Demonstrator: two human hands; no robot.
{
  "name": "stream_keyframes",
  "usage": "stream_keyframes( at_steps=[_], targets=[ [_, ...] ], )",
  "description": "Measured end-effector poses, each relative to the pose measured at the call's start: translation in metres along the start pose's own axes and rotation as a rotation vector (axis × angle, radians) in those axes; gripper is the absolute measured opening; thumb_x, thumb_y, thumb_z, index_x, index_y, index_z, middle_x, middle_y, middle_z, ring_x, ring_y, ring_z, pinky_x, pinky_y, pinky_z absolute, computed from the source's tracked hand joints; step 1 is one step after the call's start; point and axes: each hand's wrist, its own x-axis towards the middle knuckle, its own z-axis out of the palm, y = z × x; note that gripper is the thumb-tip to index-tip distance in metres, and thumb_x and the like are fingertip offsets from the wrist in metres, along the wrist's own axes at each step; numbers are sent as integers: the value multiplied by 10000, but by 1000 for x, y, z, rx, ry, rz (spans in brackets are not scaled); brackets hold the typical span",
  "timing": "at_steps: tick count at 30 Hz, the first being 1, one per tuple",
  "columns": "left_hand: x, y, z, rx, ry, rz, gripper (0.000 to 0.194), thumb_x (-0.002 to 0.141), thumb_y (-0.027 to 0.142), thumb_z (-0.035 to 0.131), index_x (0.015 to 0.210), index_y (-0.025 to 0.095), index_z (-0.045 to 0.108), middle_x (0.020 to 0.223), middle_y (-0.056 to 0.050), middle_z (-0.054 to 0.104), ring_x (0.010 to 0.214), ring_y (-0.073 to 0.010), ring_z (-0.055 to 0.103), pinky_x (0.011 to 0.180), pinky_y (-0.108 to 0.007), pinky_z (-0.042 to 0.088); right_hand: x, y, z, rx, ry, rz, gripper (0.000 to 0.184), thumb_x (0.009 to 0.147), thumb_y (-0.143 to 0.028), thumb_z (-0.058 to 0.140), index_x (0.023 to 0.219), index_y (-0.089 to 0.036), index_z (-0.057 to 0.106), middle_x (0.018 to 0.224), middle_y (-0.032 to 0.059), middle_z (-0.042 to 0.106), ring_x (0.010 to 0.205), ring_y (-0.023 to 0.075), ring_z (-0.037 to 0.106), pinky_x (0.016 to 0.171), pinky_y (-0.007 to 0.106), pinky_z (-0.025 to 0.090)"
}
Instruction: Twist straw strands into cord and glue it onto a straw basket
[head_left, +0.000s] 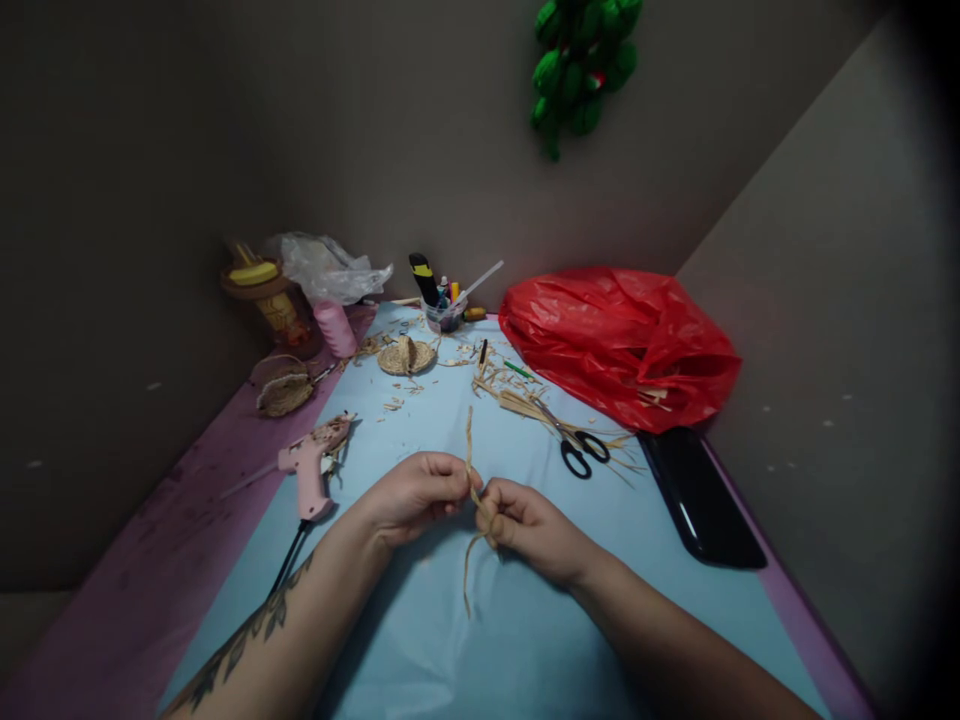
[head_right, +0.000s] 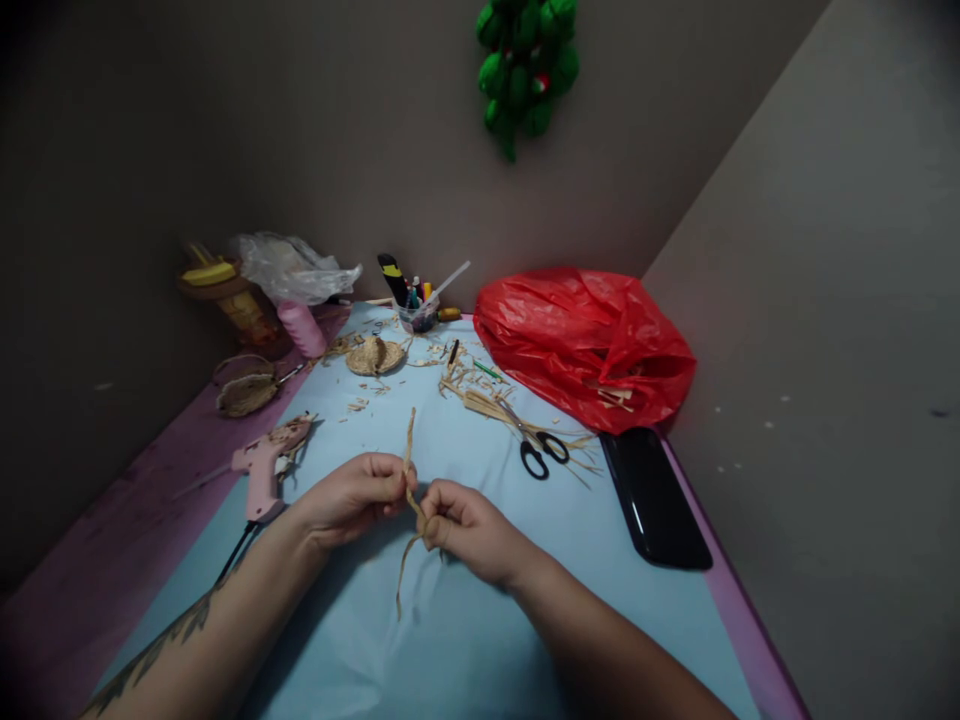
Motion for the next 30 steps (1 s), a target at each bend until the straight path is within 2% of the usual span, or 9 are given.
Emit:
stream_keyframes(
  at_steps=[7,11,19,23,26,30],
  targets=[
    [2,-4,0,-41,-66,51,337,596,386,786,704,94,655,613,-18,542,557,-76,432,558,-199,308,-1,2,0,21,-2,22,356,752,-469,655,719,-183,447,643,-35,480,540,74,374,517,211,280],
    [2,-4,2,-76,-81,48,324,586,361,796,685,97,635,611,-10,528,558,-74,433,560,-199,310,-1,2,0,11,-13,20,363,749,-482,653,714,-184,448,643,-34,480,543,76,376,520,212,280],
    [5,-8,13,-153,86,148,338,496,330,840,616,96,629,567,4,525,533,-71,454,551,-200,332,3,3,4,17,11,-11,331,769,-454,647,720,-176,474,623,-39,477,533,72,364,518,212,268],
    [7,-11,12,-182,135,174,318,528,338,827,648,108,643,592,2,539,550,-75,475,562,-200,351,4,7,4,40,48,-1,324,765,-451,652,731,-180,477,611,-42,480,509,69,360,486,205,258],
    [7,-10,9,-122,169,188,348,570,371,803,769,114,681,640,-6,570,552,-63,463,558,-190,341,4,10,2,53,114,-7,319,766,-439,654,732,-181,471,601,-42,492,488,65,355,469,201,247],
    [7,-8,9,113,159,189,385,625,426,753,824,106,675,720,-43,620,619,-97,506,612,-215,371,7,8,1,84,234,-35,337,746,-455,664,712,-188,461,584,-45,493,470,69,356,450,199,259]
  ],
)
